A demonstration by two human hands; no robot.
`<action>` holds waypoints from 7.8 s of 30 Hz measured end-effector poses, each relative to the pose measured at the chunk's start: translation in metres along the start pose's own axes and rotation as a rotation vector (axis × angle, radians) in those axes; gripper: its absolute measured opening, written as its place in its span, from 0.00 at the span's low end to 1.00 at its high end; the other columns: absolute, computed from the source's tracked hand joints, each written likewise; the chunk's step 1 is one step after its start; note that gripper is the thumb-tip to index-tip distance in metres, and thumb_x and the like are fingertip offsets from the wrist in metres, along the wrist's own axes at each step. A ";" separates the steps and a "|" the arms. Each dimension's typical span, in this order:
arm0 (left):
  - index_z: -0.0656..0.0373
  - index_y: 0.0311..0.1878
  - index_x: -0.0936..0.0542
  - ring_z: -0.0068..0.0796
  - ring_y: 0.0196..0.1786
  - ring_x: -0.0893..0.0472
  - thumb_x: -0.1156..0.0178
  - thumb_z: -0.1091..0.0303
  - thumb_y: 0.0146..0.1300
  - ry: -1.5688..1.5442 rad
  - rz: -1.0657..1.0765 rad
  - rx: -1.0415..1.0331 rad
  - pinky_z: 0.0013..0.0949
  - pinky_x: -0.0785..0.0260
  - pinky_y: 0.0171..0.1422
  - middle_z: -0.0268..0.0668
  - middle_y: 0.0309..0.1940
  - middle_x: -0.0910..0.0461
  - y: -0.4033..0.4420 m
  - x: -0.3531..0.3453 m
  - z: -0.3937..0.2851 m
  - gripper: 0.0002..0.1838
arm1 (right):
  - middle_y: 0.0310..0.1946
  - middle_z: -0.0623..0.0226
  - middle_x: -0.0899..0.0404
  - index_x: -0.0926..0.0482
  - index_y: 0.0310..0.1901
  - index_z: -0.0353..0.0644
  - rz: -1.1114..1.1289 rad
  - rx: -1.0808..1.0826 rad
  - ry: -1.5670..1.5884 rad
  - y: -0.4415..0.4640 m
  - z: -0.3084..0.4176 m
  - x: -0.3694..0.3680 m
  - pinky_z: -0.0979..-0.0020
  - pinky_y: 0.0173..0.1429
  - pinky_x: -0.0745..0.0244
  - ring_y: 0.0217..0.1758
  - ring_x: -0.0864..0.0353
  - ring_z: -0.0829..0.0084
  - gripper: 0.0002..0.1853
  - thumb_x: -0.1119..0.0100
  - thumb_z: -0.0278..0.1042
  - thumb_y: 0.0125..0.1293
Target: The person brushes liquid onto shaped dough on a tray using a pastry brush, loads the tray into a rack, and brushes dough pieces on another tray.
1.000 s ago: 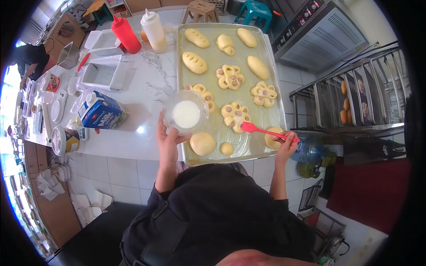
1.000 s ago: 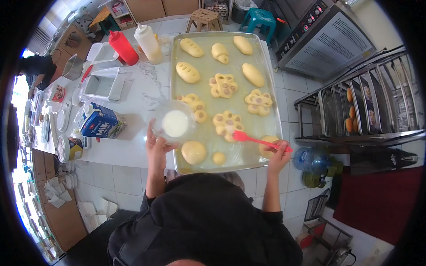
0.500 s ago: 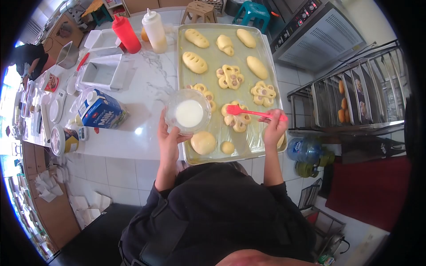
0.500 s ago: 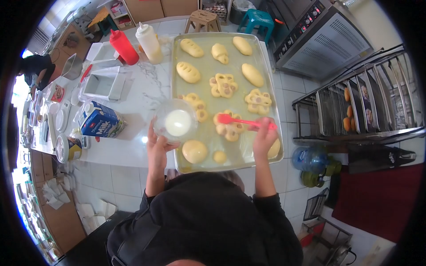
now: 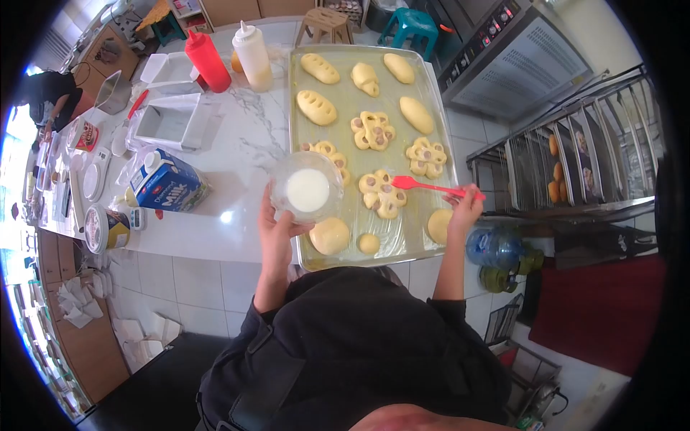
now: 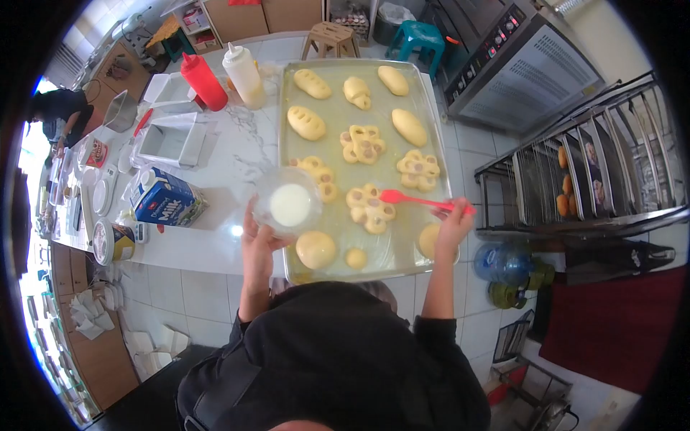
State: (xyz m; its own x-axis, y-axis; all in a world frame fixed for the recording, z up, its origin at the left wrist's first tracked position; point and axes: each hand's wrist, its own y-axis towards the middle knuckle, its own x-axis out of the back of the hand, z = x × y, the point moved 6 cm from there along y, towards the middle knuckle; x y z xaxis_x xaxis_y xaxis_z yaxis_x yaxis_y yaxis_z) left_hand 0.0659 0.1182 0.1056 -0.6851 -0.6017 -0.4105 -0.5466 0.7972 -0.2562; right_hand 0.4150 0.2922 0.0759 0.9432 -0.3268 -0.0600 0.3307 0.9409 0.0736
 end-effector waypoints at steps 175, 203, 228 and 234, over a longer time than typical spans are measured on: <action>0.59 0.68 0.49 0.38 0.40 0.19 0.57 0.82 0.53 0.074 0.114 0.075 0.31 0.20 0.34 0.46 0.56 0.33 0.086 0.116 -0.035 0.36 | 0.23 0.64 0.28 0.32 0.31 0.34 0.083 0.208 0.042 -0.060 0.019 -0.198 0.73 0.23 0.24 0.19 0.26 0.76 0.15 0.60 0.37 0.71; 0.60 0.68 0.50 0.41 0.38 0.19 0.59 0.84 0.51 0.103 0.198 0.141 0.33 0.19 0.35 0.50 0.58 0.37 0.072 0.093 -0.020 0.36 | 0.26 0.63 0.29 0.34 0.31 0.34 0.305 0.294 0.141 -0.175 0.075 -0.196 0.75 0.25 0.23 0.20 0.24 0.75 0.17 0.64 0.39 0.72; 0.60 0.68 0.50 0.38 0.46 0.22 0.57 0.78 0.54 0.137 0.101 0.077 0.33 0.21 0.37 0.46 0.54 0.31 0.069 0.115 -0.034 0.35 | 0.29 0.63 0.29 0.32 0.34 0.33 -0.002 0.099 0.225 -0.138 -0.003 -0.121 0.73 0.28 0.20 0.24 0.23 0.75 0.15 0.60 0.38 0.71; 0.59 0.68 0.48 0.36 0.42 0.20 0.55 0.79 0.55 0.104 0.106 0.074 0.32 0.20 0.34 0.44 0.52 0.30 0.068 0.117 -0.033 0.34 | 0.27 0.65 0.30 0.35 0.31 0.37 0.052 0.196 0.083 -0.129 0.009 -0.110 0.74 0.27 0.22 0.22 0.26 0.75 0.15 0.61 0.39 0.71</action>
State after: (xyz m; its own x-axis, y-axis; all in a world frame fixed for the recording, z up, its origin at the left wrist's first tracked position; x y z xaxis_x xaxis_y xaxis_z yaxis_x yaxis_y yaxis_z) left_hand -0.0676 0.1002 0.0689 -0.7854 -0.5128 -0.3465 -0.4345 0.8556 -0.2814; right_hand 0.2689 0.2059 0.0822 0.9559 -0.2618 -0.1327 0.2891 0.9184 0.2701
